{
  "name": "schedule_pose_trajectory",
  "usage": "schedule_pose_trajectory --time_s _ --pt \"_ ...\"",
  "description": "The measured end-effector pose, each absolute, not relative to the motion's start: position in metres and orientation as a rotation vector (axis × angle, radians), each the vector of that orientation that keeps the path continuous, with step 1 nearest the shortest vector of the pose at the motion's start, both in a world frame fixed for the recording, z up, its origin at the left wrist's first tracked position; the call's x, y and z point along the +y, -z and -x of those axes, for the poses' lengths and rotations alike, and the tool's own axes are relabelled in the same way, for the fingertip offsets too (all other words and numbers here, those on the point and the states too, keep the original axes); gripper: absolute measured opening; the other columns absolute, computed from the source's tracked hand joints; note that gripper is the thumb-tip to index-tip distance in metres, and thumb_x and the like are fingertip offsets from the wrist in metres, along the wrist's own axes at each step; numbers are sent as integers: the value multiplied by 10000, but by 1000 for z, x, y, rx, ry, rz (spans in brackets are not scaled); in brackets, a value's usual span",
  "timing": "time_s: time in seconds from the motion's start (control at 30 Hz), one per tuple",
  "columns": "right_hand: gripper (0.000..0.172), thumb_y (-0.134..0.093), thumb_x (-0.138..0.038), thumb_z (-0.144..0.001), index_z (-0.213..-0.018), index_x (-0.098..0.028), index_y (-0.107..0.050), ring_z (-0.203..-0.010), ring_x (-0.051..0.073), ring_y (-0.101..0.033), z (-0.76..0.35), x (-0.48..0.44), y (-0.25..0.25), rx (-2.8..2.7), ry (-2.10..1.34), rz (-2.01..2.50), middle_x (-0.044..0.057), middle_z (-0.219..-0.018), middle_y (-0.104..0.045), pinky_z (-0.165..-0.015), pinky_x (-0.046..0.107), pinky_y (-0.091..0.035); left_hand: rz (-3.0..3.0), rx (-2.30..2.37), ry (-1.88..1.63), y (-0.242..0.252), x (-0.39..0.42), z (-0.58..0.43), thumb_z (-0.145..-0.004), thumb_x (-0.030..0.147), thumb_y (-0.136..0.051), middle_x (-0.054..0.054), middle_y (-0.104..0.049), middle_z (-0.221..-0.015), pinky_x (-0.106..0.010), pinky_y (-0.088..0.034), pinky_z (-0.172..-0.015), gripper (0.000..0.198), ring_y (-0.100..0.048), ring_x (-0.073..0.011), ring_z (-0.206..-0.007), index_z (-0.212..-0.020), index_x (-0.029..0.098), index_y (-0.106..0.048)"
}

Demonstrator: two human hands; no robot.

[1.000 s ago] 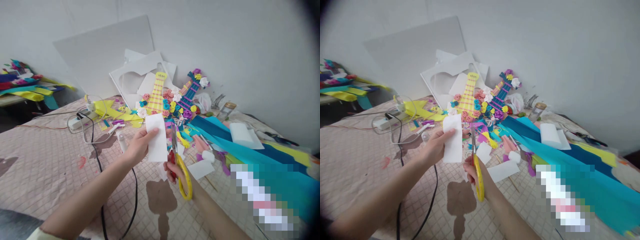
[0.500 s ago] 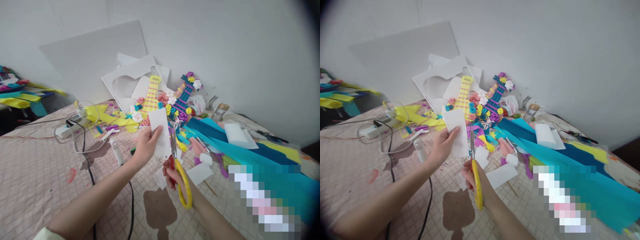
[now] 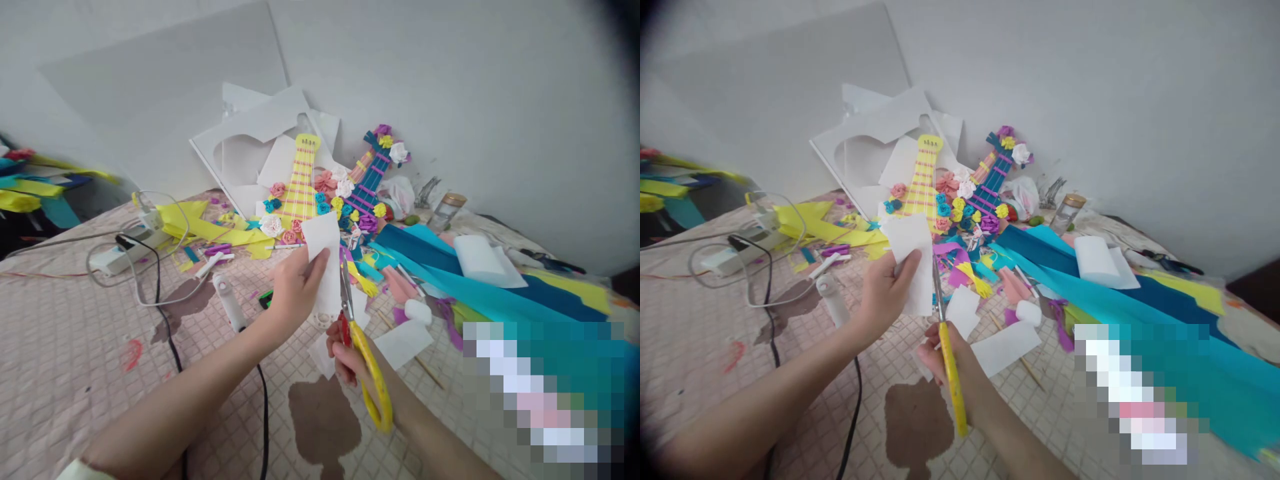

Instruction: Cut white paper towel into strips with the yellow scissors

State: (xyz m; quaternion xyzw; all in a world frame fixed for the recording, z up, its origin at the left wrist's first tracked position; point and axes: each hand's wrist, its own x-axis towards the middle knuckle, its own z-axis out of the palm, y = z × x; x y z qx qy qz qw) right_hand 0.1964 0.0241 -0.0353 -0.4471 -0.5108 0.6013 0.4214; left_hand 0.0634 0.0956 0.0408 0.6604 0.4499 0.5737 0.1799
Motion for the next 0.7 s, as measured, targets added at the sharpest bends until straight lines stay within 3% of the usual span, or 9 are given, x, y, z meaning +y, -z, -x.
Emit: schedule_pose_trajectory --time_s 0.43,0.7 --pt "366 -516 -539 -771 -908 -203 -471 -424 58 -334 -197 21 31 -1337 -1451 1168 -40 -682 -456 -401 209 -259 -1834 1265 -1581 -35 91 -69 -829 288 -453 51 -264 -518 -253 -219 -475 347 -264 -90 -485 -550 201 -267" --pt "319 -475 -512 -784 -854 -202 -442 -402 81 -293 -195 20 20 -1362 -1437 1176 -84 -493 -357 -397 219 -218 -1922 1307 -1588 -35 91 -69 -836 279 -456 59 -235 -506 -263 -200 -469 368 -236 -84 -464 -542 202 -249"
